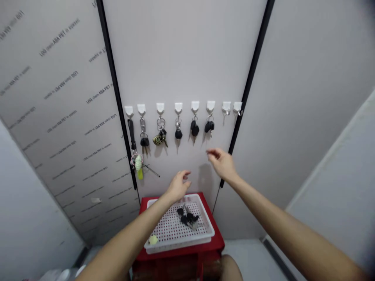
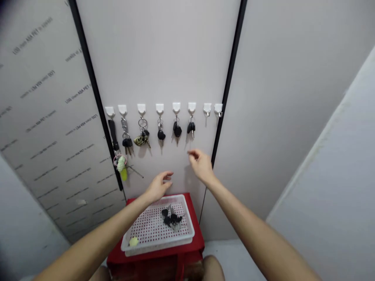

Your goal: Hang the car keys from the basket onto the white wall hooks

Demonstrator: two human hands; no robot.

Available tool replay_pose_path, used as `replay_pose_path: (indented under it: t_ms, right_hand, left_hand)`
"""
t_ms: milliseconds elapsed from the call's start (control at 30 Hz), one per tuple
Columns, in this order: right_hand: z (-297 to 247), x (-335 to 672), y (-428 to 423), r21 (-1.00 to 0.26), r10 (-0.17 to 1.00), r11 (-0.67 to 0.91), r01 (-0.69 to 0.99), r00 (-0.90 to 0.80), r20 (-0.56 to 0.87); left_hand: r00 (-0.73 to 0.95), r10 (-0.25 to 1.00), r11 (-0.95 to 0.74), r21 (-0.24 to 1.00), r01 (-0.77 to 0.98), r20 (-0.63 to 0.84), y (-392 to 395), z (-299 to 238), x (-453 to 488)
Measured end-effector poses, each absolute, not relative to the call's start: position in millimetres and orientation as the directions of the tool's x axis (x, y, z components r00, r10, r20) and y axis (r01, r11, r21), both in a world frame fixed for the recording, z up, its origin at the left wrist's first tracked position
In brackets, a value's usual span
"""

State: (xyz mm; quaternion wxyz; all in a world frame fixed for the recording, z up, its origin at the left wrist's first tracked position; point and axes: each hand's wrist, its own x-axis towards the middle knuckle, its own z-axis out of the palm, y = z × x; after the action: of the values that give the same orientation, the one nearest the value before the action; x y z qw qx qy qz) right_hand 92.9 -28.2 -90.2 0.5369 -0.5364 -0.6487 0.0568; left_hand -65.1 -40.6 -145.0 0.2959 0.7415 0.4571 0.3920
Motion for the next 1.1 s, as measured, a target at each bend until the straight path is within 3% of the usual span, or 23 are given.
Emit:
replay_pose_path:
  t_ms: [67,167,300,400,567,767,900,1000,1100]
  right_hand:
    - [-132.7,81.4,-45.1,-0.626,0.877,0.391,0.675,-0.067,0.476]
    - [-186.7,65.6,-65.0,-0.491,0.919,0.393,0.777,-0.315,0.237]
    - [-223.3,50.5,-76.0,-0.216,0.901,0.434,0.875,-0.424,0.096]
    - [-230.9,42.9,-77.4,-0.117,0.905,0.426,0.897,-0.425,0.036]
    - [-236.2,40.8,-79.2,-0.171,0.915,0.395,0.903,-0.402,-0.008]
    - [-238.8,43.5,-80.4,-0.25,0.918,0.394,0.884,-0.39,0.069]
    - [-238.6,42.7,-79.5,-0.305,0.894,0.448,0.841,-0.433,0.118]
    - [-238.3,42.9,-79.9,-0.309,0.886,0.459,0.833,-0.453,0.095]
    - [-236.6,44.5,-81.4,-0.296,0.902,0.431,0.852,-0.397,0.172]
  left_hand:
    - [0.257,0.947,-0.295,0.832,0.47,0.19,-48.0,-184.9,-73.9]
    - [0.276,0.958,-0.219,0.811,0.543,0.074,-60.5,-227.1,-81.2]
    - [0.368,0.928,-0.311,0.662,0.682,0.056,-69.7,-250.1,-84.0]
    - [0.416,0.904,-0.401,0.532,0.746,0.097,-70.7,-254.0,-85.3]
    - [0.399,0.914,-0.386,0.466,0.796,0.076,-69.6,-257.9,-90.0]
    - [0.286,0.958,-0.232,0.678,0.697,0.034,-65.9,-260.2,-96.9]
    - [0.299,0.951,-0.231,0.812,0.536,0.073,-65.2,-253.3,-94.5]
    - [0.325,0.94,-0.244,0.865,0.439,0.101,-66.1,-243.9,-89.2]
    - [0.306,0.944,-0.251,0.868,0.429,0.122,-65.2,-236.7,-86.6]
